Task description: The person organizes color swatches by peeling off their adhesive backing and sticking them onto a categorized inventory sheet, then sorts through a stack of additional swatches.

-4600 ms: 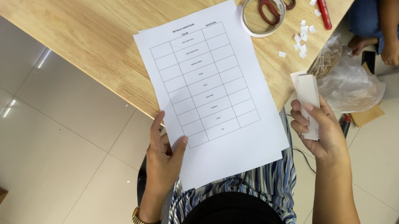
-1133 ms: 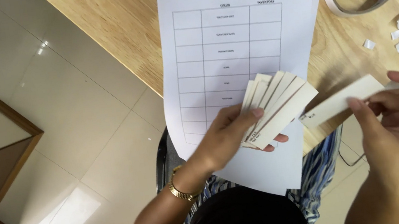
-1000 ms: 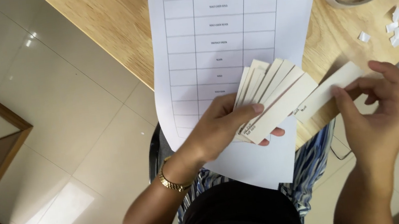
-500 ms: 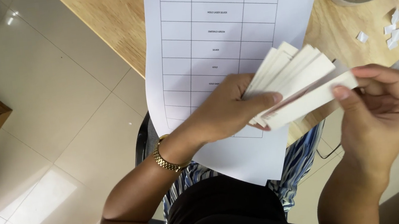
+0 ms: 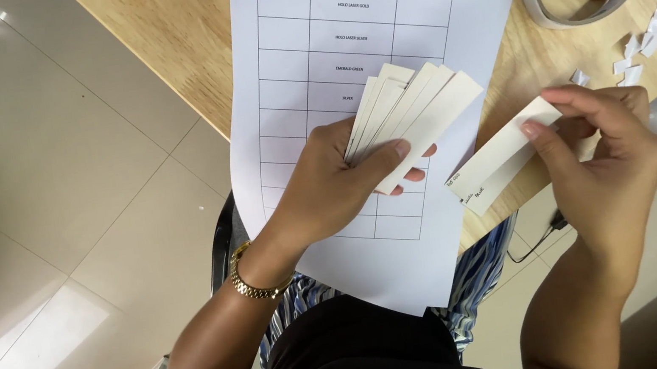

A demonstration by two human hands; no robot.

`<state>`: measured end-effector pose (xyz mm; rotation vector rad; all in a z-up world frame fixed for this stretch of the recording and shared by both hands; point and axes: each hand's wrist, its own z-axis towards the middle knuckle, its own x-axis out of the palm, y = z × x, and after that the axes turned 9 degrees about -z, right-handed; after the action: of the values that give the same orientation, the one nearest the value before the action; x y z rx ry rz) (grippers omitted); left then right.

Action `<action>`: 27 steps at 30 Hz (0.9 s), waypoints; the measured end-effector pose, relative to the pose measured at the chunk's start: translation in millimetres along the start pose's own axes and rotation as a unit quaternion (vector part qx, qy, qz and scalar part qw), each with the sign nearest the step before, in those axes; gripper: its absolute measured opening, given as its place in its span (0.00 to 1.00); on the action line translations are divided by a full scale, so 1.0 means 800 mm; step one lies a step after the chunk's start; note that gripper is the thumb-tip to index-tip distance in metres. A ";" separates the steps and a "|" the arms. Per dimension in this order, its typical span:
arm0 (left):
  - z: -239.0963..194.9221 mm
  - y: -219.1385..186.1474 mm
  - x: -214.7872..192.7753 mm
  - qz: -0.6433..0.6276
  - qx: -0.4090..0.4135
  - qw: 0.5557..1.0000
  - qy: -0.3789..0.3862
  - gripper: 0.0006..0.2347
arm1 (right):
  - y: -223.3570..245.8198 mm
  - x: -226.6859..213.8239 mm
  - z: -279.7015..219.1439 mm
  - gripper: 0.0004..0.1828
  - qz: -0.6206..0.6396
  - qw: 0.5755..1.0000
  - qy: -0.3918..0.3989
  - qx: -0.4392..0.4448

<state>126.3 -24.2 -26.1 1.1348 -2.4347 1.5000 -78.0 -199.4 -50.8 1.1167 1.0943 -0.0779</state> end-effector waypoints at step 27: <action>0.005 -0.008 0.003 0.044 0.010 0.998 0.037 0.22 | -0.019 -0.004 -0.014 0.17 0.228 0.962 -0.133 0.070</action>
<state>129.4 -30.4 -22.1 0.9694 -2.4563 1.5644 -95.5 -200.0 -58.8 1.4177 0.5801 0.0575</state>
